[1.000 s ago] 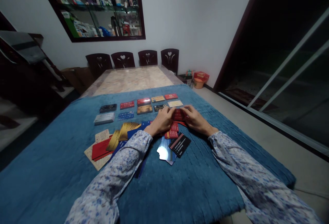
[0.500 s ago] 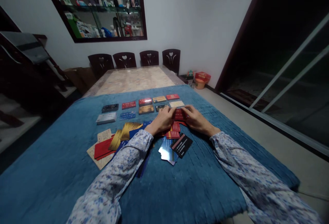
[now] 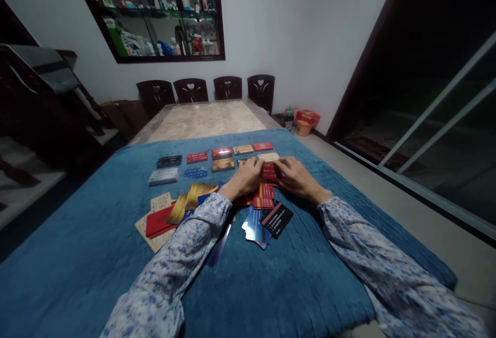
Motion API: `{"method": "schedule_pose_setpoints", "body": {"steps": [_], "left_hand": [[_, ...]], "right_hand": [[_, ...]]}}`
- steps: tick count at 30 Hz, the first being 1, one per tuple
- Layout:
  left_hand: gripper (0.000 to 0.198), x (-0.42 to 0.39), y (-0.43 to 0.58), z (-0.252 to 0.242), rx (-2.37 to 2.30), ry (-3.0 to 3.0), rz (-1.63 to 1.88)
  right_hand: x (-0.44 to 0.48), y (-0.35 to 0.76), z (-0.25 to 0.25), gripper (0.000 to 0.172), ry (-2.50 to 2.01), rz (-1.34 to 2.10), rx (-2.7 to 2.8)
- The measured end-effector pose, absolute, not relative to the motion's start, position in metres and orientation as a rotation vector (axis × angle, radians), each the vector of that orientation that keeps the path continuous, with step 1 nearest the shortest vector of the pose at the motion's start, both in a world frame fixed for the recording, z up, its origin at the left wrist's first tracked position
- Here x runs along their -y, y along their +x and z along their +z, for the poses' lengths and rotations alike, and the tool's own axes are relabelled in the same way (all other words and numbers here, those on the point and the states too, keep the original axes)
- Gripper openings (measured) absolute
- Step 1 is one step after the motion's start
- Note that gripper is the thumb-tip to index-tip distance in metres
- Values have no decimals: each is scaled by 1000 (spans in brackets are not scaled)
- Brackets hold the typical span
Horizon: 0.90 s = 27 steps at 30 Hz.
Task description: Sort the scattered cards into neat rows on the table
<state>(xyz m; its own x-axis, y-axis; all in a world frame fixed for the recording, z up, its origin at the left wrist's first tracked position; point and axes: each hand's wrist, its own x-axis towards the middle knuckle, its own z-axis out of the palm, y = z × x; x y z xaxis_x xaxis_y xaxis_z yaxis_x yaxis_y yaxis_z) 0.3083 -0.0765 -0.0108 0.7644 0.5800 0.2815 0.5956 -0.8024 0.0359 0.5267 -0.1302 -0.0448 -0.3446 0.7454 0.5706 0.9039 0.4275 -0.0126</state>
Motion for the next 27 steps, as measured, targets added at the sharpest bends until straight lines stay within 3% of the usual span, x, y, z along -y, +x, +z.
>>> {"method": "schedule_pose_setpoints", "body": {"steps": [16, 23, 27], "left_hand": [[37, 69, 264, 20, 1079, -2882, -237], [36, 55, 234, 27, 1187, -2851, -174], [40, 45, 213, 29, 1255, -2828, -148]], "right_hand": [[96, 495, -21, 32, -1129, -199, 2356], [67, 466, -4, 12, -1043, -99, 2495], [47, 442, -1, 10, -1054, -122, 2519]]}}
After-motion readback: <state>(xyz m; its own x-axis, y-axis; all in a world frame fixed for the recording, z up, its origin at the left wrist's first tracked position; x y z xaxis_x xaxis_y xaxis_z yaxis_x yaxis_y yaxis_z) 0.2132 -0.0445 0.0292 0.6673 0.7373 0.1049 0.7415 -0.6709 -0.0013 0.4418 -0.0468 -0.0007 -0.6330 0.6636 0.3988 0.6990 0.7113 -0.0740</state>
